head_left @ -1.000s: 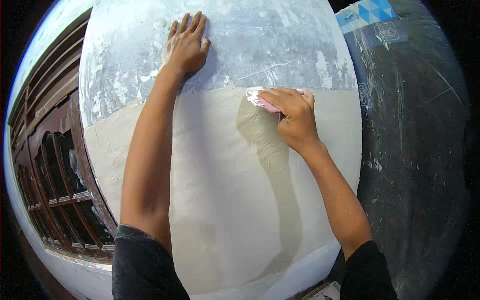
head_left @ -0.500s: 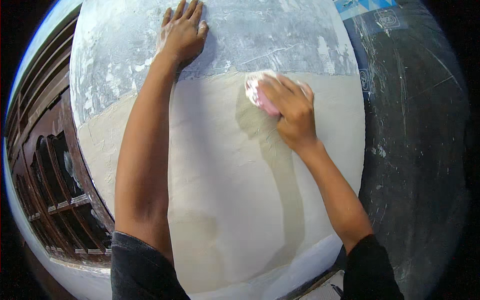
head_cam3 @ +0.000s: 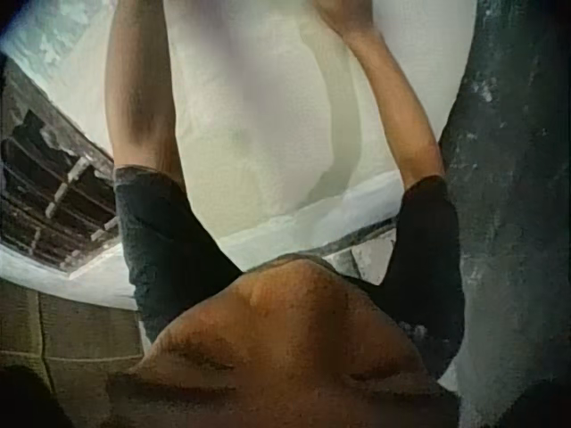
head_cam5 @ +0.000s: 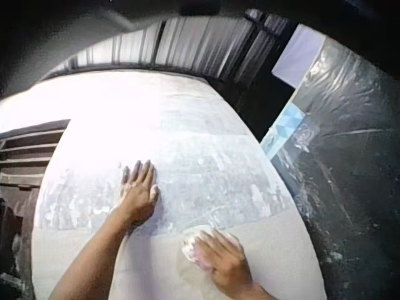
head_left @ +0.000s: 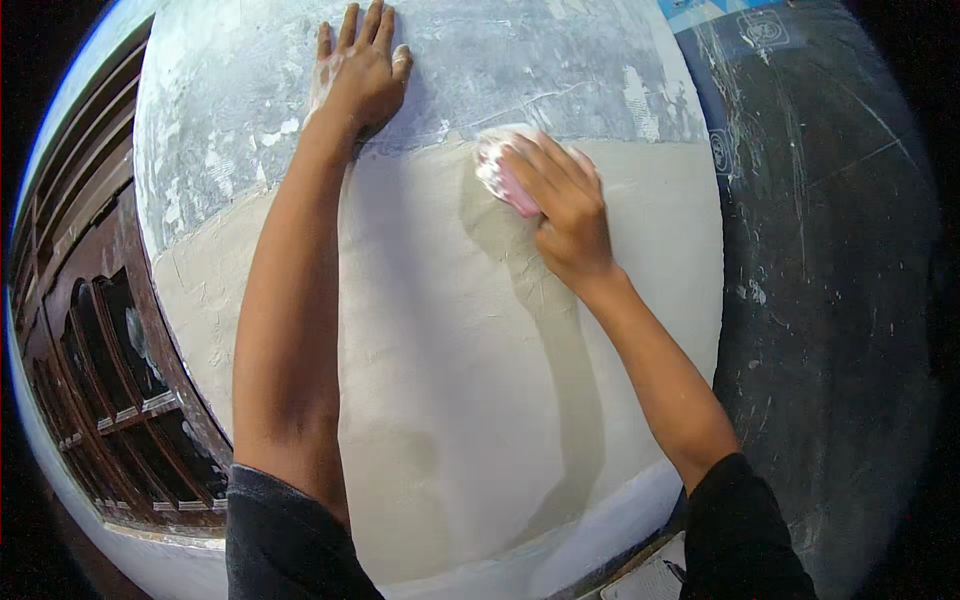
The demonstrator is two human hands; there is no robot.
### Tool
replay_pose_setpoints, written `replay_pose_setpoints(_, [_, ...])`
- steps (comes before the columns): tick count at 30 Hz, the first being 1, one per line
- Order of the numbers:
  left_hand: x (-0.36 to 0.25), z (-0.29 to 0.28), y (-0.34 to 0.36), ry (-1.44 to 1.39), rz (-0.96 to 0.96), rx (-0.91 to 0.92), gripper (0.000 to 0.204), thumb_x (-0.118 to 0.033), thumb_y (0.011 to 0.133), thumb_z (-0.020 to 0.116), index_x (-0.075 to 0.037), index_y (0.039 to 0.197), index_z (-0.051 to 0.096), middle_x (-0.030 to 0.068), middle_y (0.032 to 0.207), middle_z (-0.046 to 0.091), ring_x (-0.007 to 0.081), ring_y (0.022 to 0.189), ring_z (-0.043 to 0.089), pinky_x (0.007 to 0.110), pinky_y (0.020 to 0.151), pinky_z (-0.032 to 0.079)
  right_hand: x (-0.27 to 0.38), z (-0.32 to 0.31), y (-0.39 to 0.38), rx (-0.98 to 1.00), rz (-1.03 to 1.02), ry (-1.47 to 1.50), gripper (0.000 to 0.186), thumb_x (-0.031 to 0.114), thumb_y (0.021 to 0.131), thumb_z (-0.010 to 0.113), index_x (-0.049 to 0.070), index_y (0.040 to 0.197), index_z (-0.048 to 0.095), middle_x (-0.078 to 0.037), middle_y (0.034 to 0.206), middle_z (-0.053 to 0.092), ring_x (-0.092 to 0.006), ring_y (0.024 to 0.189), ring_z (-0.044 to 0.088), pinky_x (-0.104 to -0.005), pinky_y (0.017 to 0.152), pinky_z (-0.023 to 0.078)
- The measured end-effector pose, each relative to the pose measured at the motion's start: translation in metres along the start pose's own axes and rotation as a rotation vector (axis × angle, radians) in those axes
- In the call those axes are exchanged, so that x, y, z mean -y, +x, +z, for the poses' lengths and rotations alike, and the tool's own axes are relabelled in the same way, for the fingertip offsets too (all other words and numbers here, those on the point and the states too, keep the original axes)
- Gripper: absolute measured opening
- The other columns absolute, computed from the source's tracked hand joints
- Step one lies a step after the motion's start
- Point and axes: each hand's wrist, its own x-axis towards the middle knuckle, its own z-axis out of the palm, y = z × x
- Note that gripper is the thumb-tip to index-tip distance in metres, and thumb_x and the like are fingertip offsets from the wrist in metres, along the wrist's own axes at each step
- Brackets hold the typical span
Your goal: The person applies plaster to a section of a wall using a scraper.
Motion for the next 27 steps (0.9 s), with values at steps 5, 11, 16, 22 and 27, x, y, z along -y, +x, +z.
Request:
replay_pose_setpoints(5, [-0.006, -0.009, -0.003, 0.006, -0.006, 0.067, 0.064, -0.029, 0.098, 0.04, 0.006, 0.151, 0.032, 0.022, 0.161, 0.025, 0.038, 0.152, 0.015, 0.053, 0.124, 0.005, 0.005, 0.007, -0.047, 0.078, 0.056, -0.029, 0.046, -0.002, 0.084, 0.056, 0.011, 0.127, 0.066, -0.009, 0.138, 0.06, -0.0317, 0.134, 0.05, -0.0534, 0.107, 0.037])
replay_pose_setpoints(11, [0.001, -0.002, -0.002, 0.048, -0.018, 0.061, 0.062, -0.029, 0.1, 0.039, 0.005, 0.151, 0.032, 0.0213, 0.162, 0.025, 0.0404, 0.152, 0.014, 0.055, 0.123, 0.004, -0.003, -0.025, -0.058, 0.049, 0.088, 0.052, 0.048, -0.006, 0.082, 0.055, 0.009, 0.126, 0.066, -0.012, 0.132, 0.065, -0.0348, 0.131, 0.053, -0.0492, 0.104, 0.041])
replay_pose_setpoints(16, [-0.012, 0.003, 0.001, 0.025, 0.01, 0.051, 0.061, -0.029, 0.1, 0.039, 0.004, 0.151, 0.032, 0.0206, 0.162, 0.025, 0.0407, 0.151, 0.014, 0.057, 0.123, 0.004, -0.029, -0.011, -0.015, 0.013, 0.049, 0.009, 0.049, -0.007, 0.082, 0.054, 0.009, 0.126, 0.066, -0.012, 0.132, 0.064, -0.0347, 0.132, 0.052, -0.051, 0.104, 0.042])
replay_pose_setpoints(22, [-0.013, -0.006, -0.003, 0.003, -0.007, 0.077, 0.06, -0.028, 0.101, 0.039, 0.004, 0.151, 0.034, 0.021, 0.161, 0.028, 0.0413, 0.151, 0.016, 0.056, 0.123, 0.005, -0.009, -0.035, -0.107, 0.131, 0.149, -0.029, 0.05, -0.007, 0.082, 0.055, 0.01, 0.127, 0.066, -0.012, 0.134, 0.063, -0.0348, 0.132, 0.053, -0.0512, 0.106, 0.041])
replay_pose_setpoints(27, [0.001, 0.011, -0.002, 0.376, 0.071, -0.085, 0.056, -0.035, 0.104, 0.036, -0.012, 0.155, 0.033, 0.0046, 0.163, 0.028, 0.0318, 0.152, 0.02, 0.054, 0.124, 0.011, -0.011, -0.029, -0.04, -0.032, 0.078, 0.009, 0.05, -0.006, 0.082, 0.056, 0.009, 0.128, 0.065, -0.012, 0.139, 0.06, -0.0353, 0.132, 0.052, -0.0512, 0.108, 0.04])
